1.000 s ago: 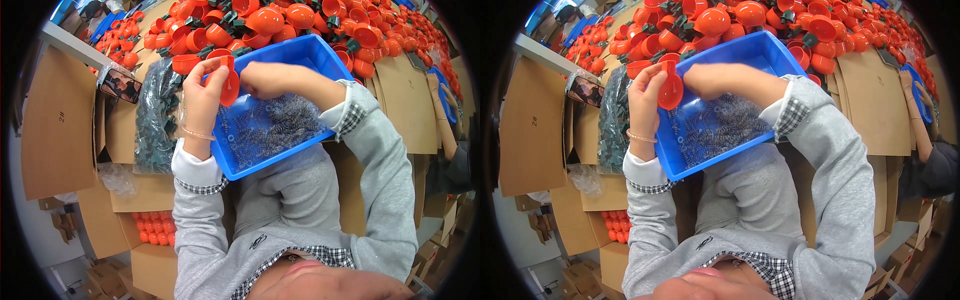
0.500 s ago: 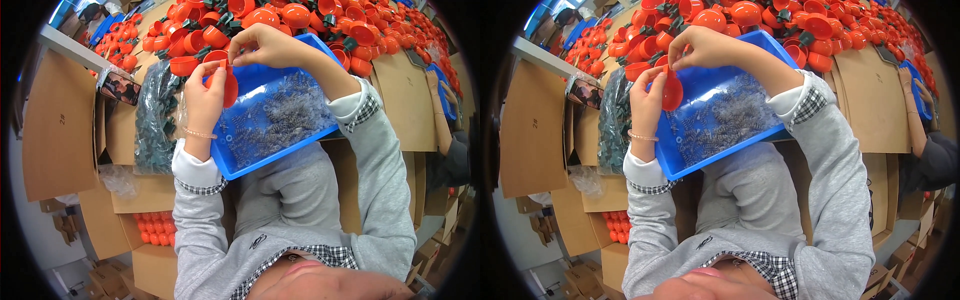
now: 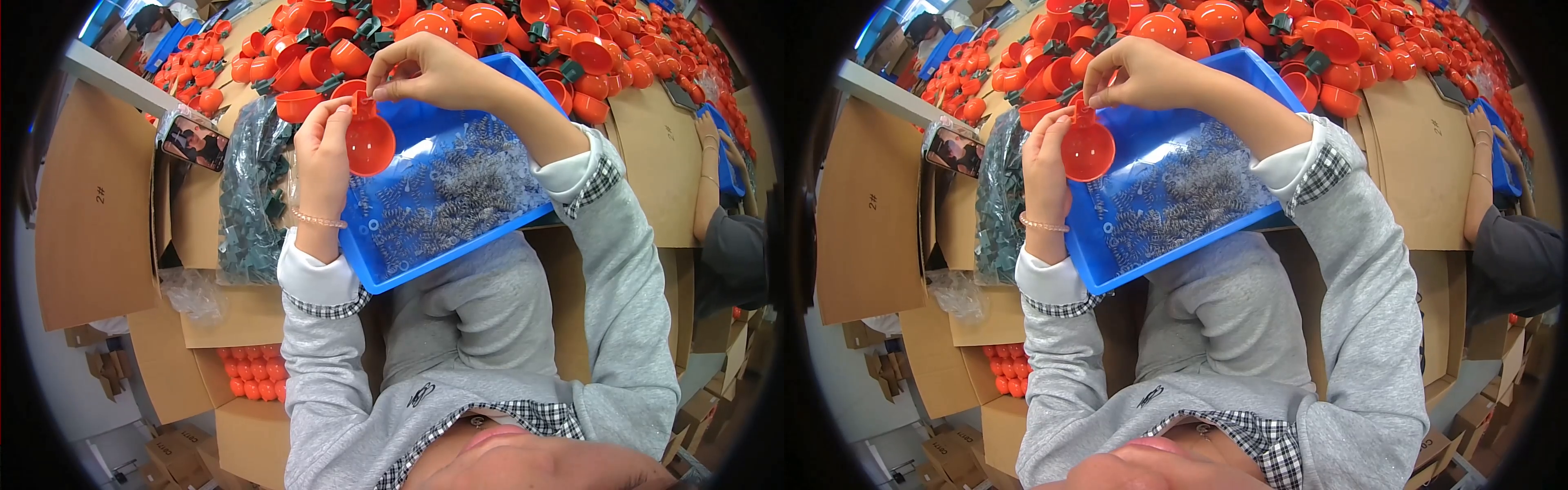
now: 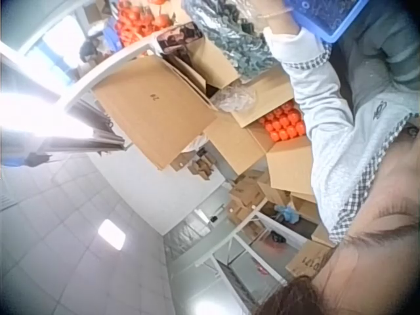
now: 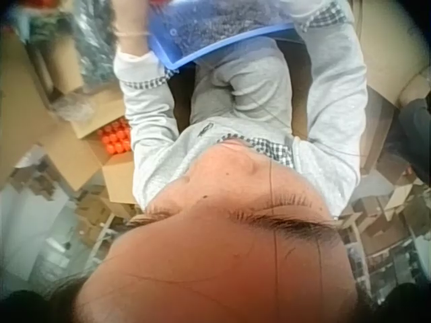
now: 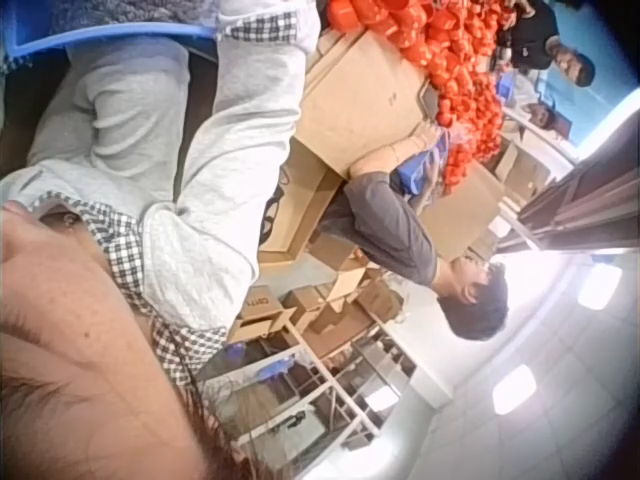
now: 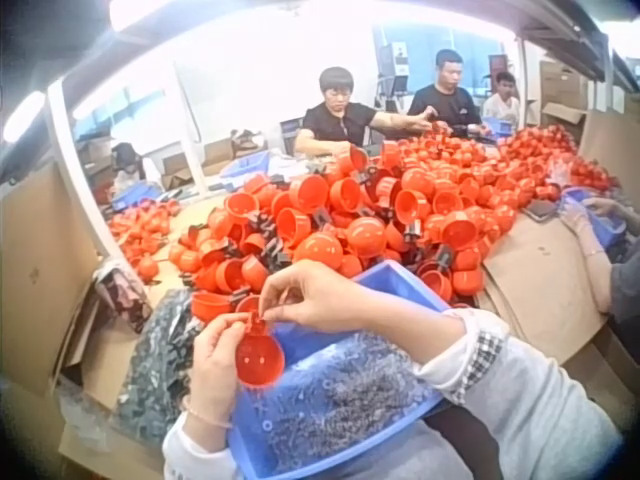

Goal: Assembling small red plastic toy components by hand at a factory workstation.

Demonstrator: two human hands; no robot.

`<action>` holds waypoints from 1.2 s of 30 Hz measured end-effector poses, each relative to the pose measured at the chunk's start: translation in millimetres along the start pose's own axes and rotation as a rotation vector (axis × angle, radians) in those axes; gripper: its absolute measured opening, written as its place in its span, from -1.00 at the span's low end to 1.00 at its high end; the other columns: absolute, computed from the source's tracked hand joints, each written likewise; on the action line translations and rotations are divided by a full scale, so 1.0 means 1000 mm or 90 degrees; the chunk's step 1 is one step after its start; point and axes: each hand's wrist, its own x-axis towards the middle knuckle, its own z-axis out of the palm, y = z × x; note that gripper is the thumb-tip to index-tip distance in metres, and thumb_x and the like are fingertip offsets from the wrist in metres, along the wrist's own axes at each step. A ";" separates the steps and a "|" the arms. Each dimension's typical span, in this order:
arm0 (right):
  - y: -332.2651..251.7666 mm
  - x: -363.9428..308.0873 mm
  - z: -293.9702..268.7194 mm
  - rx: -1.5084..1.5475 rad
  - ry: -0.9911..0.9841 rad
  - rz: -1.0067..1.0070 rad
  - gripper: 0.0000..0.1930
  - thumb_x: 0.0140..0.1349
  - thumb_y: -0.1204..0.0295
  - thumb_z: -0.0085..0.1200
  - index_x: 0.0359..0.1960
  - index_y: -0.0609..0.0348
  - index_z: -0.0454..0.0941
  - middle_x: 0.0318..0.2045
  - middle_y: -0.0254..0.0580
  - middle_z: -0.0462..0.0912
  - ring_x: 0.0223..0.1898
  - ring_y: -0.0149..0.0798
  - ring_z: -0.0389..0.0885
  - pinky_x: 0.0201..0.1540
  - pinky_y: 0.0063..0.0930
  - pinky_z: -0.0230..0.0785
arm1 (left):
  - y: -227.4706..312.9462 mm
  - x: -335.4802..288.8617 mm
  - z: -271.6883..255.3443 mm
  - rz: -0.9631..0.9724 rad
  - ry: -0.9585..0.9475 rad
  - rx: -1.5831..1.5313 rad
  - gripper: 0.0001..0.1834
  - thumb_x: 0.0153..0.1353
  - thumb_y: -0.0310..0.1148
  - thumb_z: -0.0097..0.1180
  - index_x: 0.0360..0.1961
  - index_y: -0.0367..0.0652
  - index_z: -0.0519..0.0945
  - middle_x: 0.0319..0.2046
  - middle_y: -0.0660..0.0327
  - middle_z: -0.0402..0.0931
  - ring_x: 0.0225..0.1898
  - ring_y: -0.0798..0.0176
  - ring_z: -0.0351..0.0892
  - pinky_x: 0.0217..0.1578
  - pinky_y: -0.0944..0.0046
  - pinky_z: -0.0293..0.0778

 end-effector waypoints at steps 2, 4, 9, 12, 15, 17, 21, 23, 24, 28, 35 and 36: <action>-0.001 0.000 0.001 -0.004 -0.015 -0.019 -0.88 0.11 0.50 0.15 -0.34 0.30 0.56 -0.41 -0.25 0.62 -0.29 -0.43 0.57 -0.14 -0.57 0.42 | 0.000 0.000 -0.001 -0.001 -0.008 0.001 -0.74 0.26 -0.41 -0.08 -0.13 -0.33 0.53 -0.27 0.19 0.56 -0.25 0.43 0.53 -0.21 0.49 0.41; -0.003 0.000 0.002 0.014 -0.016 -0.014 -0.88 0.12 0.50 0.15 -0.34 0.30 0.56 -0.41 -0.25 0.62 -0.29 -0.43 0.57 -0.14 -0.56 0.42 | 0.000 0.000 0.000 -0.002 -0.015 0.002 -0.75 0.26 -0.41 -0.08 -0.14 -0.33 0.53 -0.27 0.19 0.56 -0.24 0.43 0.53 -0.20 0.50 0.41; -0.001 0.000 0.003 0.043 -0.018 -0.006 -0.87 0.12 0.49 0.15 -0.34 0.31 0.56 -0.41 -0.24 0.62 -0.29 -0.42 0.57 -0.12 -0.54 0.43 | 0.003 -0.002 0.003 -0.002 -0.017 -0.011 -0.77 0.27 -0.41 -0.08 -0.21 -0.34 0.54 -0.35 0.24 0.55 -0.32 0.49 0.49 -0.29 0.51 0.41; 0.000 0.000 0.004 0.049 -0.022 -0.002 -0.87 0.12 0.50 0.14 -0.34 0.31 0.56 -0.41 -0.25 0.62 -0.29 -0.42 0.58 -0.11 -0.54 0.43 | 0.002 -0.002 0.003 -0.003 -0.019 -0.025 -0.77 0.27 -0.40 -0.08 -0.20 -0.34 0.54 -0.35 0.24 0.55 -0.32 0.48 0.49 -0.28 0.50 0.41; 0.002 0.000 0.006 0.051 -0.020 -0.002 -0.88 0.12 0.51 0.14 -0.34 0.32 0.54 -0.41 -0.25 0.61 -0.29 -0.42 0.57 -0.11 -0.54 0.43 | 0.002 -0.001 -0.001 -0.023 -0.029 -0.020 -0.74 0.27 -0.42 -0.10 -0.12 -0.34 0.51 -0.26 0.19 0.55 -0.23 0.42 0.53 -0.21 0.50 0.41; 0.004 0.001 0.009 0.039 -0.010 -0.014 -0.88 0.12 0.52 0.13 -0.34 0.32 0.53 -0.41 -0.25 0.60 -0.29 -0.42 0.57 -0.13 -0.56 0.43 | 0.001 -0.001 -0.003 -0.031 -0.031 -0.018 -0.74 0.27 -0.42 -0.11 -0.12 -0.34 0.51 -0.25 0.18 0.55 -0.22 0.41 0.53 -0.20 0.49 0.41; 0.008 0.001 0.012 0.058 0.003 0.029 -0.86 0.12 0.49 0.14 -0.33 0.32 0.52 -0.41 -0.22 0.60 -0.28 -0.43 0.57 -0.16 -0.59 0.43 | 0.000 0.000 0.000 -0.031 -0.053 -0.003 -0.74 0.28 -0.42 -0.12 -0.11 -0.33 0.50 -0.23 0.16 0.55 -0.21 0.38 0.54 -0.17 0.47 0.42; 0.009 -0.001 0.011 0.030 0.036 0.074 -0.82 0.11 0.44 0.17 -0.33 0.30 0.52 -0.42 -0.21 0.61 -0.29 -0.41 0.59 -0.22 -0.60 0.45 | 0.001 0.000 0.001 -0.039 -0.070 -0.013 -0.74 0.28 -0.40 -0.12 -0.11 -0.33 0.49 -0.24 0.15 0.55 -0.21 0.37 0.54 -0.17 0.45 0.43; 0.005 -0.002 0.005 0.030 0.038 0.076 -0.82 0.11 0.44 0.17 -0.33 0.30 0.52 -0.42 -0.21 0.61 -0.29 -0.41 0.59 -0.22 -0.60 0.45 | 0.002 0.000 0.000 -0.047 -0.085 -0.021 -0.74 0.28 -0.39 -0.11 -0.12 -0.33 0.49 -0.25 0.15 0.55 -0.20 0.35 0.54 -0.17 0.44 0.44; -0.009 -0.005 -0.020 -0.135 -0.151 0.371 -0.80 0.04 0.43 0.20 -0.38 0.33 0.55 -0.45 -0.07 0.62 -0.33 -0.32 0.63 -0.31 -0.51 0.49 | 0.006 0.001 -0.001 -0.068 -0.065 -0.089 -0.76 0.26 -0.36 -0.04 -0.16 -0.31 0.49 -0.31 0.13 0.56 -0.30 0.28 0.59 -0.28 0.40 0.50; 0.029 -0.027 0.015 -0.604 -0.199 0.280 -0.85 -0.03 0.54 0.04 -0.39 0.27 0.59 -0.34 0.05 0.62 -0.25 -0.01 0.62 -0.21 -0.22 0.48 | 0.012 -0.004 0.003 -0.073 -0.047 -0.027 -0.81 0.12 -0.42 0.17 -0.29 -0.34 0.54 -0.41 0.15 0.59 -0.40 0.38 0.58 -0.35 0.44 0.48; 0.027 -0.026 0.017 -0.604 -0.200 0.277 -0.85 -0.03 0.54 0.04 -0.39 0.27 0.59 -0.34 0.05 0.62 -0.25 -0.01 0.62 -0.21 -0.22 0.48 | 0.011 -0.003 0.002 -0.073 -0.048 -0.017 -0.81 0.12 -0.44 0.17 -0.29 -0.34 0.54 -0.42 0.15 0.59 -0.39 0.38 0.58 -0.34 0.45 0.48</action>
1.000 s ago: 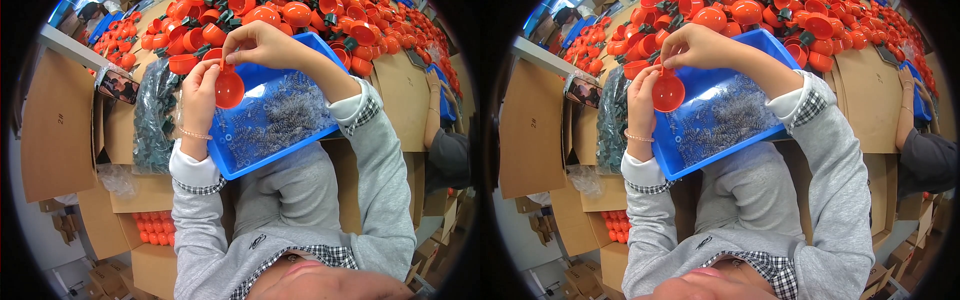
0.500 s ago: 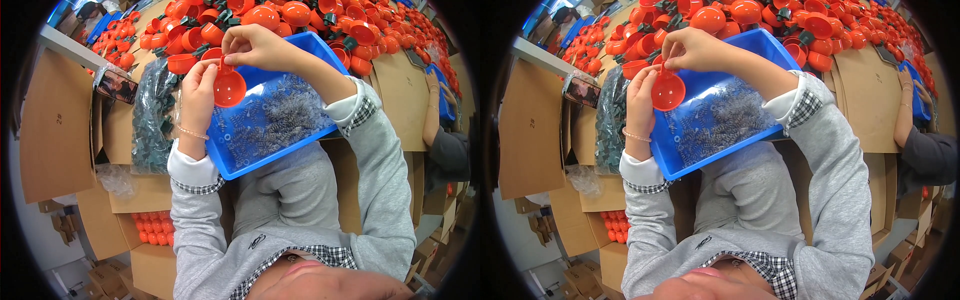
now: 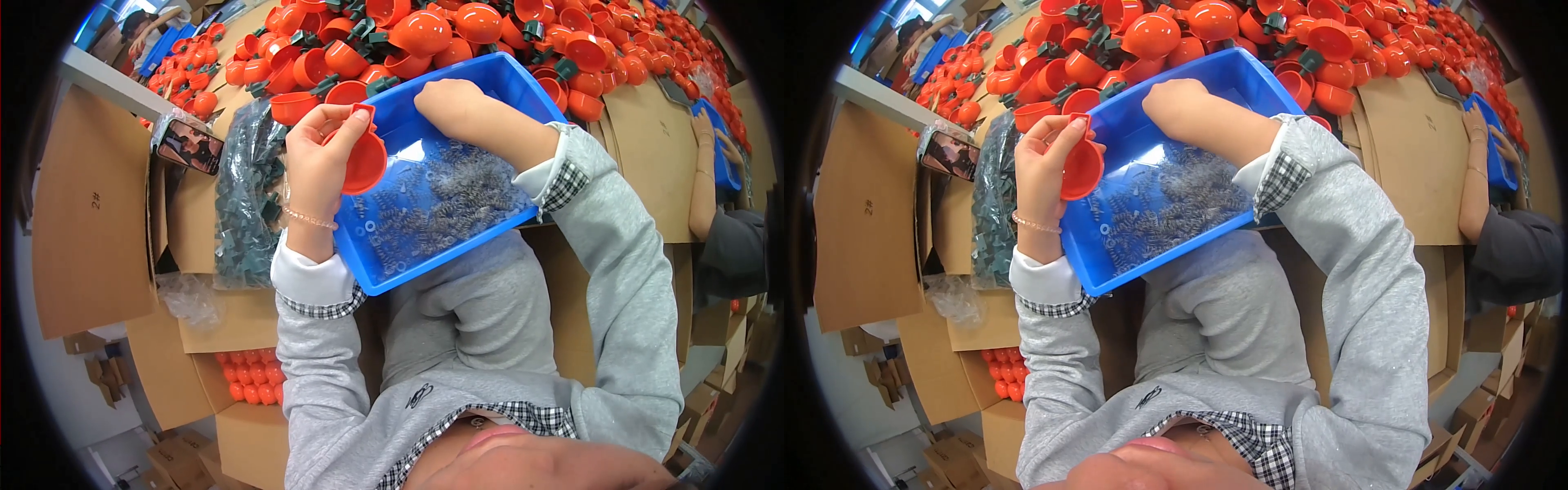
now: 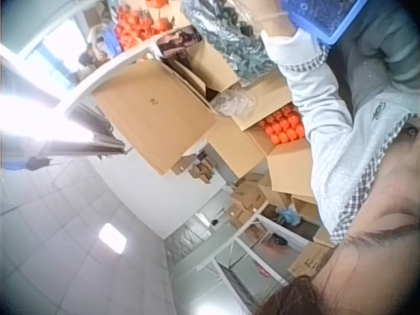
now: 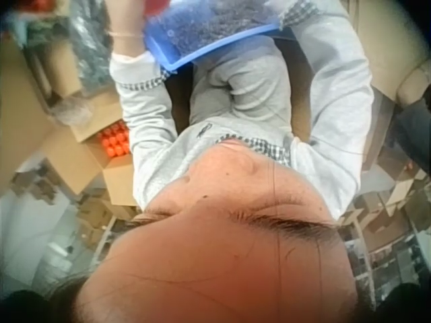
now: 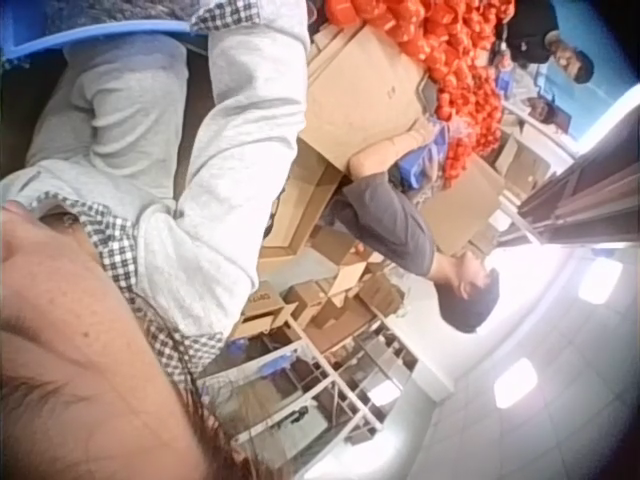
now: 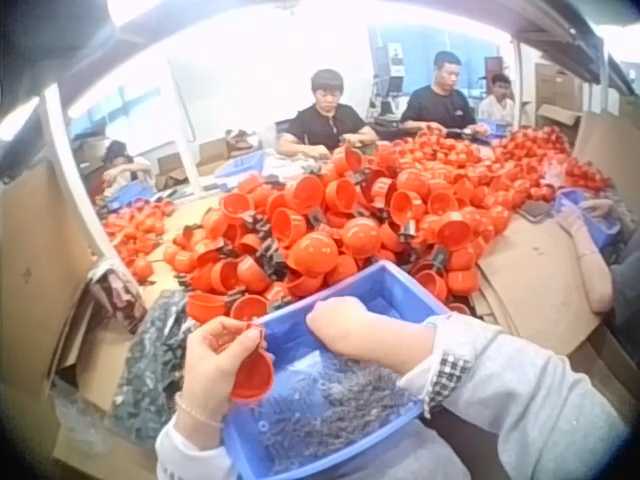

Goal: Assembling small red plastic toy components by hand at a factory workstation.

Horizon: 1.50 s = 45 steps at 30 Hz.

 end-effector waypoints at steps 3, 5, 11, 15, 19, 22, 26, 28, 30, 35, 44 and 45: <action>-0.005 -0.002 -0.010 -0.021 -0.008 -0.028 -0.86 -0.04 0.58 0.01 -0.42 0.28 0.58 -0.35 0.01 0.62 -0.26 -0.02 0.62 -0.25 -0.24 0.48 | -0.001 0.002 -0.002 -0.013 0.009 -0.028 -0.80 0.11 -0.44 0.18 -0.27 -0.34 0.53 -0.40 0.14 0.59 -0.39 0.38 0.57 -0.34 0.46 0.47; -0.001 -0.002 -0.028 0.058 -0.040 -0.080 -0.84 -0.04 0.62 -0.02 -0.40 0.31 0.57 -0.38 -0.01 0.62 -0.31 -0.07 0.63 -0.27 -0.30 0.48 | -0.004 0.003 -0.002 -0.012 0.024 -0.051 -0.79 0.14 -0.42 0.15 -0.25 -0.34 0.53 -0.37 0.14 0.58 -0.36 0.38 0.57 -0.31 0.46 0.47; -0.007 -0.010 -0.057 0.576 0.371 -0.276 -0.86 0.07 0.56 0.07 -0.32 0.29 0.59 -0.42 -0.17 0.59 -0.39 -0.31 0.60 -0.27 -0.60 0.43 | -0.004 0.008 -0.002 0.002 0.076 -0.063 -0.74 0.22 -0.38 -0.13 -0.17 -0.29 0.50 -0.23 0.16 0.53 -0.22 0.36 0.53 -0.17 0.41 0.43; -0.021 -0.005 -0.045 0.400 0.432 -0.366 -0.81 0.03 0.58 0.12 -0.27 0.24 0.59 -0.41 -0.15 0.57 -0.35 -0.29 0.60 -0.29 -0.52 0.45 | -0.005 0.009 -0.003 0.008 0.032 -0.100 -0.74 0.20 -0.46 -0.17 -0.14 -0.29 0.50 -0.22 0.16 0.53 -0.22 0.37 0.52 -0.17 0.41 0.43; -0.030 -0.005 -0.044 0.399 0.483 -0.346 -0.85 0.03 0.57 0.12 -0.31 0.24 0.55 -0.42 -0.14 0.56 -0.35 -0.20 0.59 -0.30 -0.48 0.45 | 0.000 0.004 -0.001 0.000 0.006 -0.112 -0.74 0.21 -0.47 -0.17 -0.14 -0.29 0.50 -0.21 0.15 0.52 -0.20 0.37 0.52 -0.15 0.42 0.42; -0.033 -0.005 -0.044 0.374 0.477 -0.364 -0.86 0.04 0.57 0.12 -0.32 0.23 0.54 -0.42 -0.14 0.56 -0.35 -0.19 0.59 -0.29 -0.48 0.45 | -0.001 0.003 -0.005 0.011 0.011 -0.177 -0.71 0.22 -0.46 -0.17 -0.10 -0.31 0.50 -0.17 0.12 0.52 -0.16 0.33 0.52 -0.10 0.38 0.42; -0.033 0.001 -0.049 0.371 0.478 -0.375 -0.83 0.05 0.53 0.14 -0.27 0.21 0.55 -0.38 -0.17 0.59 -0.34 -0.26 0.60 -0.26 -0.50 0.46 | 0.006 -0.006 -0.012 -0.015 -0.002 -0.257 -0.66 0.24 -0.44 -0.20 -0.03 -0.37 0.45 -0.13 0.09 0.51 -0.11 0.26 0.52 -0.05 0.34 0.42; -0.046 -0.006 -0.059 0.470 0.448 -0.354 -0.80 0.09 0.48 0.14 -0.22 0.19 0.57 -0.34 -0.22 0.61 -0.32 -0.36 0.59 -0.22 -0.54 0.45 | 0.012 -0.020 -0.023 -0.010 -0.043 -0.332 -0.61 0.26 -0.41 -0.24 0.03 -0.43 0.40 -0.08 0.04 0.49 -0.07 0.20 0.51 -0.02 0.27 0.42; -0.064 -0.006 -0.064 0.538 0.413 -0.343 -0.81 0.10 0.47 0.12 -0.22 0.20 0.57 -0.36 -0.22 0.61 -0.32 -0.37 0.59 -0.23 -0.54 0.45 | 0.024 -0.041 -0.046 0.022 -0.026 -0.333 -0.57 0.28 -0.35 -0.27 0.07 -0.45 0.33 -0.06 -0.02 0.46 -0.09 0.11 0.51 -0.03 0.16 0.44; -0.119 0.009 -0.048 0.328 0.192 -0.395 -0.86 0.00 0.52 0.05 -0.38 0.26 0.58 -0.41 0.00 0.60 -0.35 -0.03 0.60 -0.28 -0.27 0.45 | 0.055 -0.107 -0.107 0.066 0.073 -0.331 -0.52 0.28 -0.26 -0.28 0.13 -0.38 0.28 -0.08 -0.06 0.42 -0.15 0.02 0.52 -0.13 0.13 0.49; -0.199 0.034 -0.027 -0.062 -0.196 -0.372 -0.72 -0.15 0.49 0.13 -0.31 0.22 0.63 -0.32 -0.01 0.63 -0.23 -0.02 0.61 -0.25 -0.20 0.46 | 0.049 -0.180 -0.127 -0.015 0.149 -0.274 -0.47 0.26 -0.12 -0.30 0.13 -0.26 0.29 -0.15 -0.03 0.44 -0.25 0.05 0.54 -0.24 0.19 0.50; -0.202 0.034 -0.028 -0.064 -0.196 -0.361 -0.72 -0.15 0.49 0.13 -0.31 0.22 0.63 -0.32 -0.01 0.63 -0.23 -0.02 0.61 -0.25 -0.20 0.46 | 0.046 -0.186 -0.129 -0.016 0.138 -0.277 -0.47 0.26 -0.12 -0.30 0.13 -0.26 0.29 -0.15 -0.03 0.44 -0.25 0.05 0.54 -0.24 0.19 0.50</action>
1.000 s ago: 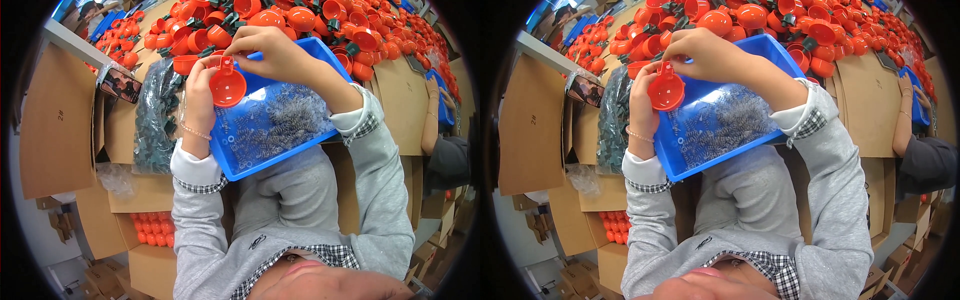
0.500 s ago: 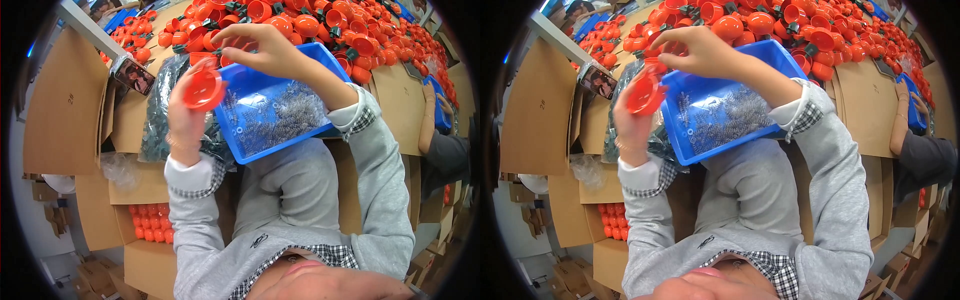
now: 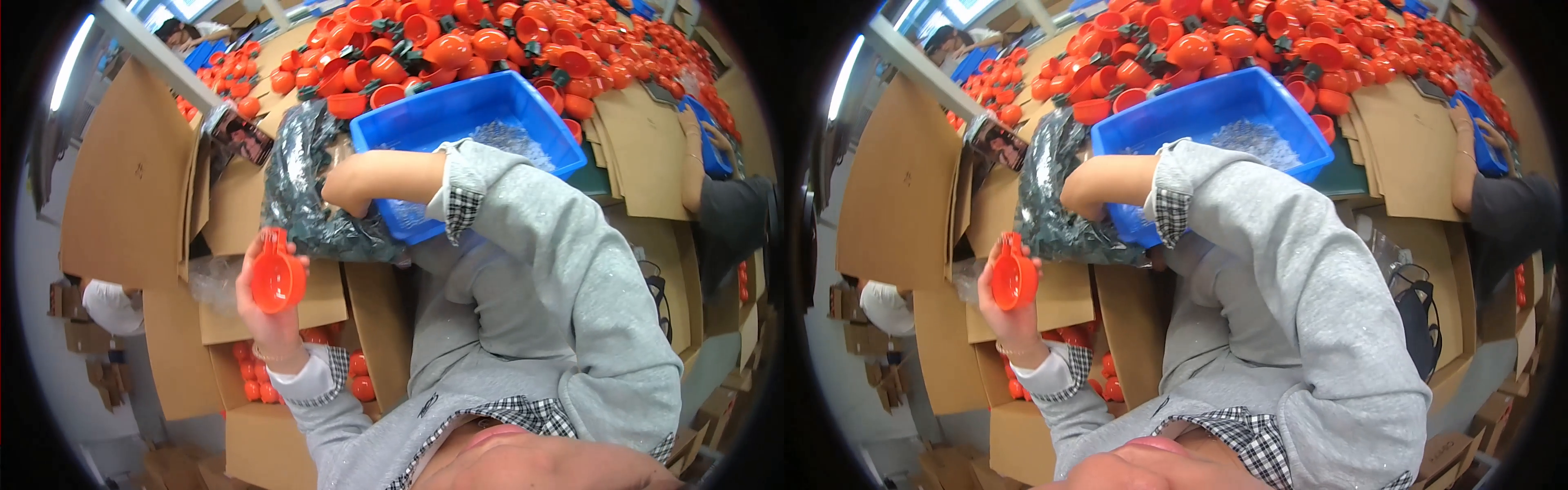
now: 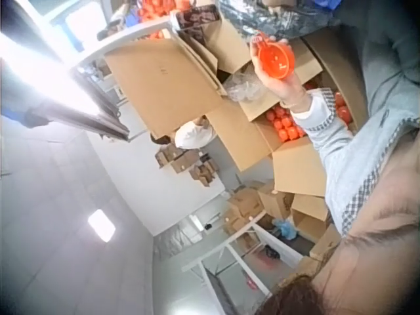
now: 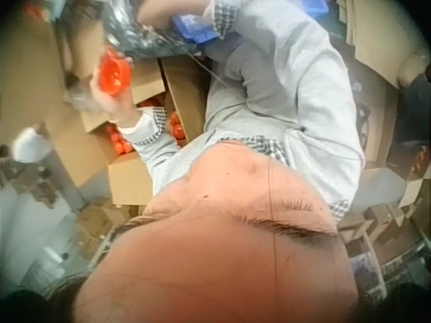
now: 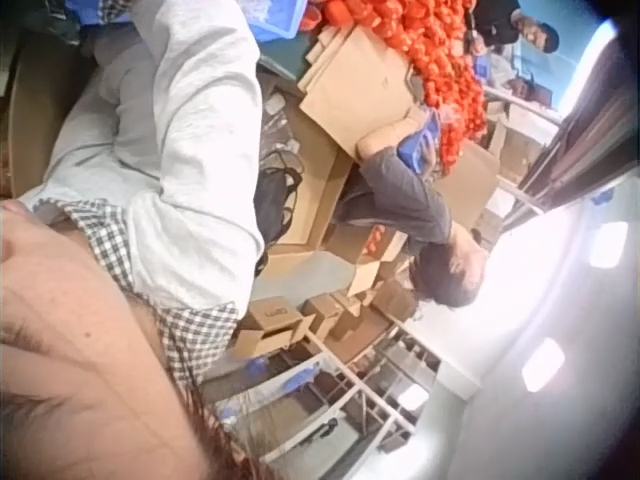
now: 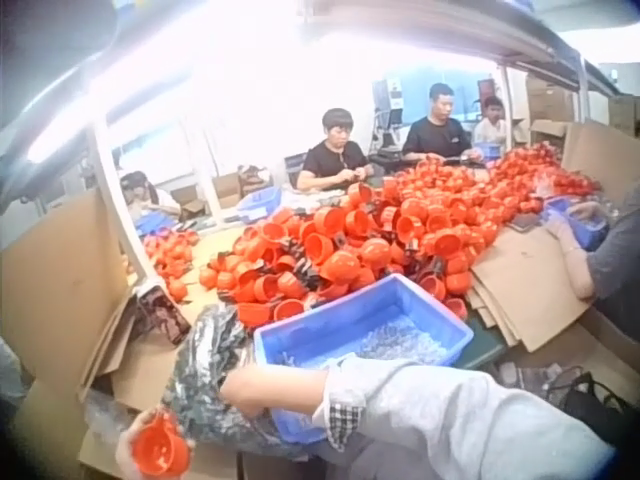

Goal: Assembling small red plastic toy components by hand at a factory workstation.

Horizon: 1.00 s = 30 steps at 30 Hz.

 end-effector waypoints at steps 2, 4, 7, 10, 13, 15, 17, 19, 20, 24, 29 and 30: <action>-0.005 0.000 -0.003 -0.022 -0.020 -0.004 -0.70 -0.17 0.48 0.14 -0.30 0.19 0.64 -0.31 -0.03 0.64 -0.22 -0.04 0.61 -0.25 -0.21 0.45 | -0.005 -0.004 -0.010 -0.011 -0.004 -0.001 -0.46 0.25 -0.11 -0.29 0.13 -0.25 0.28 -0.16 -0.03 0.44 -0.27 0.07 0.54 -0.24 0.19 0.50; -0.005 0.003 -0.002 -0.034 -0.041 0.015 -0.69 -0.18 0.46 0.18 -0.28 0.18 0.64 -0.29 -0.06 0.64 -0.21 -0.06 0.62 -0.25 -0.22 0.45 | -0.012 -0.001 -0.014 -0.017 -0.027 0.021 -0.45 0.25 -0.09 -0.28 0.12 -0.29 0.29 -0.16 -0.02 0.44 -0.27 0.07 0.54 -0.23 0.18 0.50; 0.002 -0.001 -0.005 -0.039 -0.023 0.027 -0.66 -0.16 0.38 0.23 -0.26 0.19 0.63 -0.28 -0.09 0.65 -0.19 -0.08 0.61 -0.23 -0.22 0.46 | -0.026 0.006 -0.018 -0.085 -0.098 0.043 -0.44 0.26 -0.10 -0.26 0.08 -0.38 0.30 -0.19 -0.02 0.46 -0.23 0.08 0.53 -0.22 0.14 0.51; 0.006 -0.007 -0.014 -0.037 -0.011 0.056 -0.67 -0.15 0.38 0.23 -0.26 0.20 0.63 -0.27 -0.07 0.65 -0.20 -0.07 0.62 -0.23 -0.22 0.46 | -0.039 0.007 -0.024 -0.181 -0.167 0.060 -0.47 0.25 -0.16 -0.21 0.06 -0.42 0.32 -0.18 -0.04 0.49 -0.20 0.09 0.55 -0.21 0.13 0.53; 0.024 0.001 -0.026 -0.066 -0.013 0.009 -0.75 -0.12 0.42 0.15 -0.35 0.22 0.64 -0.36 -0.04 0.65 -0.25 -0.04 0.62 -0.27 -0.23 0.46 | -0.045 0.007 -0.024 -0.217 -0.195 0.078 -0.49 0.23 -0.21 -0.20 0.06 -0.43 0.32 -0.17 -0.04 0.49 -0.21 0.10 0.56 -0.17 0.13 0.54; 0.027 0.001 -0.026 -0.074 -0.009 0.025 -0.75 -0.12 0.42 0.13 -0.34 0.21 0.65 -0.37 -0.04 0.65 -0.27 -0.04 0.62 -0.27 -0.22 0.45 | -0.047 0.001 -0.021 -0.214 -0.177 0.081 -0.50 0.23 -0.23 -0.21 0.06 -0.43 0.32 -0.18 -0.03 0.49 -0.19 0.11 0.55 -0.18 0.14 0.54; 0.023 -0.001 -0.023 -0.077 -0.001 0.016 -0.74 -0.08 0.36 0.14 -0.34 0.20 0.65 -0.38 -0.04 0.65 -0.28 -0.05 0.62 -0.27 -0.23 0.44 | -0.047 -0.004 -0.025 -0.207 -0.175 0.062 -0.51 0.23 -0.24 -0.22 0.06 -0.43 0.32 -0.17 -0.02 0.49 -0.20 0.11 0.55 -0.18 0.15 0.54; 0.023 0.005 -0.022 0.002 -0.056 -0.065 -0.63 0.03 0.10 0.13 -0.32 0.16 0.65 -0.38 -0.06 0.65 -0.30 -0.10 0.62 -0.25 -0.23 0.44 | -0.044 -0.013 -0.024 -0.196 -0.166 0.041 -0.51 0.23 -0.24 -0.22 0.06 -0.43 0.32 -0.17 -0.02 0.49 -0.21 0.11 0.55 -0.19 0.16 0.54; 0.027 0.014 -0.017 0.163 -0.091 0.000 -0.49 0.04 -0.08 0.09 -0.30 0.17 0.64 -0.38 -0.06 0.65 -0.30 -0.14 0.63 -0.24 -0.23 0.45 | -0.041 -0.014 -0.016 -0.186 -0.163 0.065 -0.51 0.24 -0.25 -0.23 0.06 -0.43 0.32 -0.17 -0.02 0.48 -0.21 0.11 0.55 -0.19 0.16 0.55; 0.015 0.025 -0.005 0.111 -0.069 0.072 -0.59 0.03 0.10 0.19 -0.29 0.23 0.64 -0.36 -0.07 0.66 -0.29 -0.14 0.64 -0.24 -0.25 0.47 | -0.032 -0.024 -0.005 -0.148 -0.162 0.090 -0.52 0.24 -0.26 -0.23 0.06 -0.43 0.32 -0.17 -0.02 0.48 -0.22 0.12 0.55 -0.18 0.15 0.55; 0.009 0.017 0.010 -0.083 0.036 0.022 -0.64 -0.12 0.24 0.27 -0.31 0.22 0.65 -0.33 -0.07 0.66 -0.27 -0.10 0.62 -0.20 -0.25 0.45 | -0.030 -0.024 0.010 -0.139 -0.186 0.079 -0.52 0.25 -0.25 -0.21 0.07 -0.43 0.31 -0.18 -0.02 0.48 -0.21 0.11 0.54 -0.20 0.15 0.55; 0.011 0.018 0.011 -0.087 0.048 0.017 -0.65 -0.13 0.25 0.26 -0.32 0.21 0.66 -0.33 -0.08 0.66 -0.27 -0.10 0.61 -0.19 -0.25 0.45 | -0.030 -0.023 0.013 -0.145 -0.171 0.081 -0.52 0.25 -0.24 -0.21 0.07 -0.42 0.31 -0.19 -0.03 0.48 -0.22 0.10 0.55 -0.22 0.14 0.55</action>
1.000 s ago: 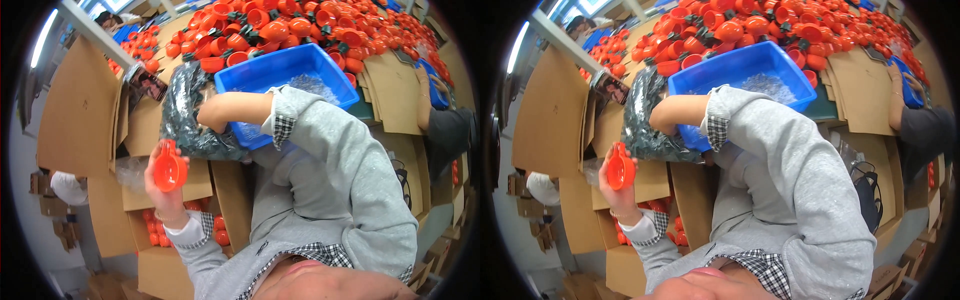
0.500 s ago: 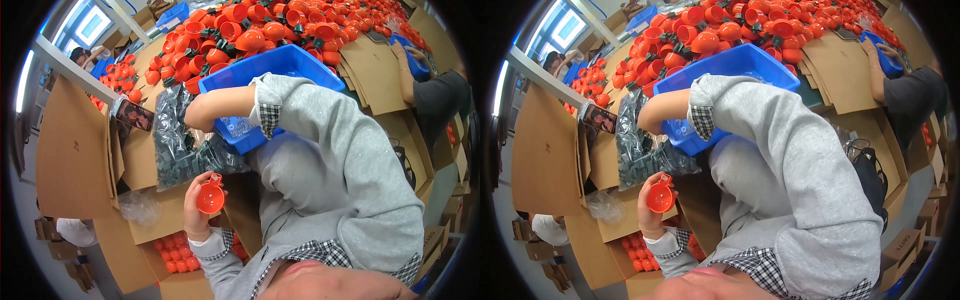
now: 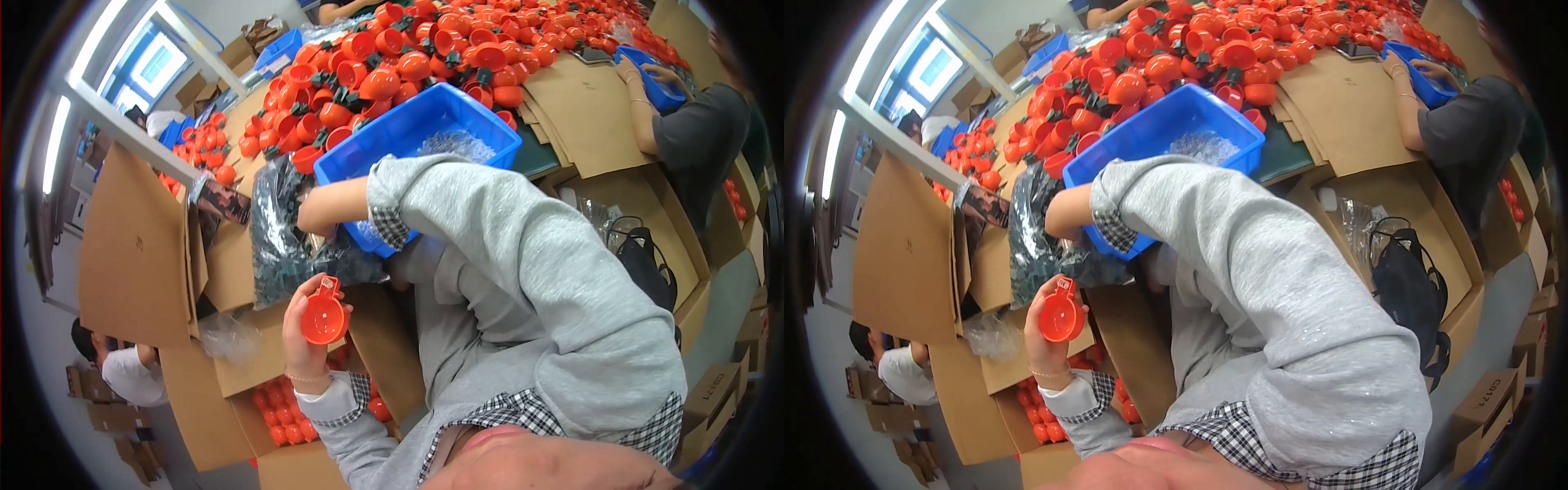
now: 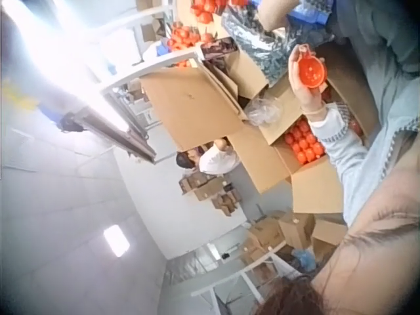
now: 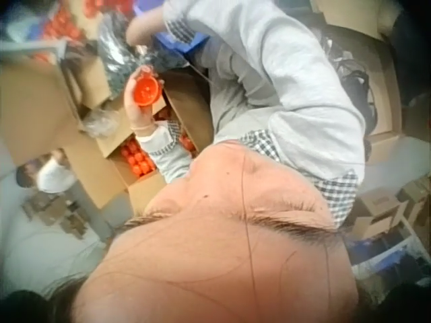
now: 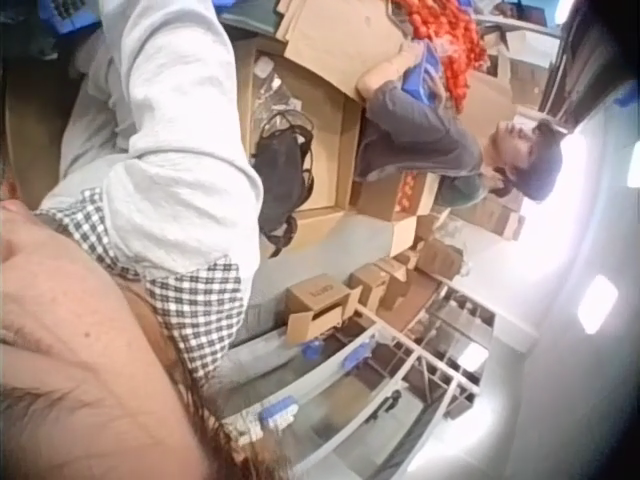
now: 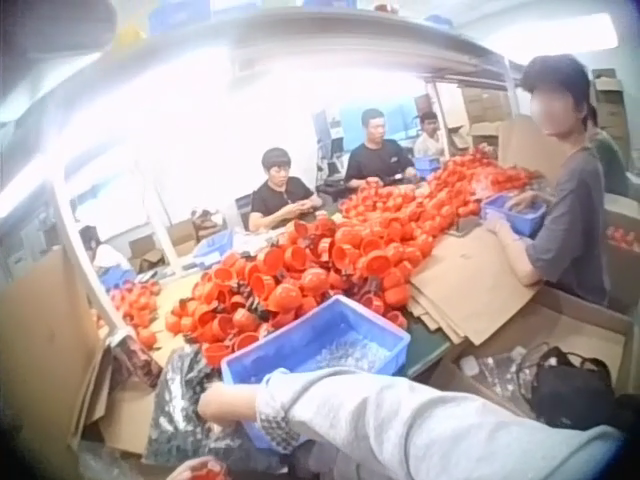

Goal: Assembling small red plastic toy components by hand at a factory workstation.

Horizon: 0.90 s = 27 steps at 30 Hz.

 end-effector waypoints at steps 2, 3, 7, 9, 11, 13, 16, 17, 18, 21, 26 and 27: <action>0.007 -0.001 0.008 -0.008 -0.012 0.021 -0.69 -0.12 0.28 0.26 -0.30 0.13 0.67 -0.29 -0.11 0.66 -0.24 -0.09 0.61 -0.17 -0.24 0.44 | 0.002 0.010 0.010 -0.007 -0.014 0.006 -0.51 0.25 -0.23 -0.21 0.07 -0.41 0.31 -0.20 -0.04 0.48 -0.22 0.09 0.55 -0.23 0.14 0.55; 0.002 0.002 0.006 -0.016 -0.048 0.028 -0.69 -0.12 0.30 0.26 -0.29 0.12 0.67 -0.28 -0.12 0.66 -0.23 -0.08 0.61 -0.16 -0.24 0.44 | 0.004 0.011 0.009 0.001 -0.013 0.000 -0.51 0.24 -0.23 -0.20 0.08 -0.40 0.31 -0.19 -0.04 0.48 -0.22 0.08 0.55 -0.25 0.14 0.55; -0.001 -0.011 0.001 0.014 0.057 -0.004 -0.68 -0.13 0.38 0.24 -0.27 0.16 0.65 -0.29 -0.12 0.66 -0.21 -0.09 0.62 -0.22 -0.23 0.47 | 0.007 0.025 0.019 0.051 0.021 -0.090 -0.50 0.22 -0.20 -0.20 0.08 -0.33 0.32 -0.24 -0.04 0.47 -0.29 0.04 0.54 -0.32 0.17 0.54; 0.008 -0.017 -0.002 0.065 0.125 0.000 -0.71 -0.13 0.40 0.22 -0.30 0.17 0.65 -0.32 -0.11 0.66 -0.24 -0.09 0.63 -0.24 -0.23 0.47 | 0.007 0.036 0.022 0.058 0.076 -0.177 -0.50 0.20 -0.19 -0.21 0.08 -0.29 0.34 -0.29 -0.02 0.46 -0.37 0.03 0.51 -0.36 0.20 0.51; 0.026 -0.025 -0.003 0.235 0.257 -0.037 -0.80 -0.09 0.44 0.18 -0.37 0.19 0.63 -0.39 -0.08 0.65 -0.30 -0.09 0.63 -0.29 -0.27 0.46 | 0.009 0.051 0.033 0.053 0.072 -0.189 -0.50 0.20 -0.18 -0.21 0.08 -0.28 0.33 -0.28 -0.02 0.46 -0.37 0.03 0.51 -0.35 0.20 0.51; 0.043 -0.032 -0.005 0.472 0.424 -0.129 -0.88 -0.03 0.49 0.12 -0.42 0.21 0.60 -0.45 -0.05 0.64 -0.35 -0.12 0.63 -0.31 -0.35 0.44 | 0.007 0.066 0.030 0.057 -0.011 -0.222 -0.49 0.24 -0.18 -0.19 0.13 -0.28 0.30 -0.20 -0.01 0.44 -0.28 0.02 0.51 -0.25 0.16 0.56; 0.072 -0.054 -0.003 0.686 0.553 -0.074 -0.88 0.05 0.52 0.07 -0.36 0.23 0.58 -0.49 -0.12 0.62 -0.38 -0.31 0.63 -0.31 -0.43 0.46 | 0.005 0.093 0.041 0.050 -0.021 -0.272 -0.47 0.24 -0.17 -0.19 0.15 -0.29 0.27 -0.17 -0.01 0.43 -0.24 0.01 0.50 -0.23 0.15 0.56; 0.084 -0.065 -0.001 0.775 0.527 -0.062 -0.87 0.09 0.50 0.05 -0.34 0.23 0.57 -0.48 -0.16 0.61 -0.38 -0.34 0.61 -0.30 -0.47 0.46 | 0.003 0.103 0.041 0.052 -0.059 -0.287 -0.45 0.23 -0.18 -0.19 0.18 -0.29 0.23 -0.11 -0.04 0.41 -0.20 -0.01 0.49 -0.17 0.11 0.53; 0.096 -0.079 0.001 0.862 0.500 -0.048 -0.87 0.12 0.49 0.04 -0.31 0.22 0.57 -0.46 -0.19 0.61 -0.39 -0.38 0.60 -0.30 -0.52 0.47 | 0.004 0.113 0.049 0.049 -0.061 -0.287 -0.45 0.23 -0.18 -0.19 0.18 -0.29 0.23 -0.11 -0.04 0.41 -0.20 -0.01 0.49 -0.17 0.11 0.53; 0.136 -0.112 0.024 1.004 0.486 -0.026 -0.83 0.16 0.45 0.04 -0.22 0.19 0.54 -0.36 -0.28 0.58 -0.35 -0.44 0.55 -0.27 -0.57 0.46 | 0.007 0.147 0.078 0.060 -0.073 -0.238 -0.44 0.22 -0.21 -0.18 0.18 -0.34 0.23 -0.01 -0.07 0.38 -0.13 0.00 0.49 -0.09 0.08 0.48; 0.162 -0.147 0.044 1.104 0.460 0.061 -0.75 0.15 0.38 0.12 -0.16 0.18 0.49 -0.30 -0.30 0.56 -0.29 -0.47 0.51 -0.21 -0.58 0.41 | -0.007 0.203 0.090 0.140 -0.049 0.063 -0.50 0.22 -0.21 -0.16 0.06 -0.40 0.36 -0.11 0.00 0.47 -0.14 0.13 0.53 -0.18 0.18 0.53; 0.167 -0.152 0.048 1.020 0.452 0.024 -0.72 0.14 0.36 0.14 -0.15 0.19 0.49 -0.29 -0.28 0.56 -0.28 -0.47 0.51 -0.21 -0.57 0.39 | -0.009 0.210 0.092 0.094 -0.034 0.063 -0.50 0.25 -0.19 -0.20 0.05 -0.40 0.37 -0.13 -0.01 0.48 -0.17 0.13 0.53 -0.19 0.18 0.52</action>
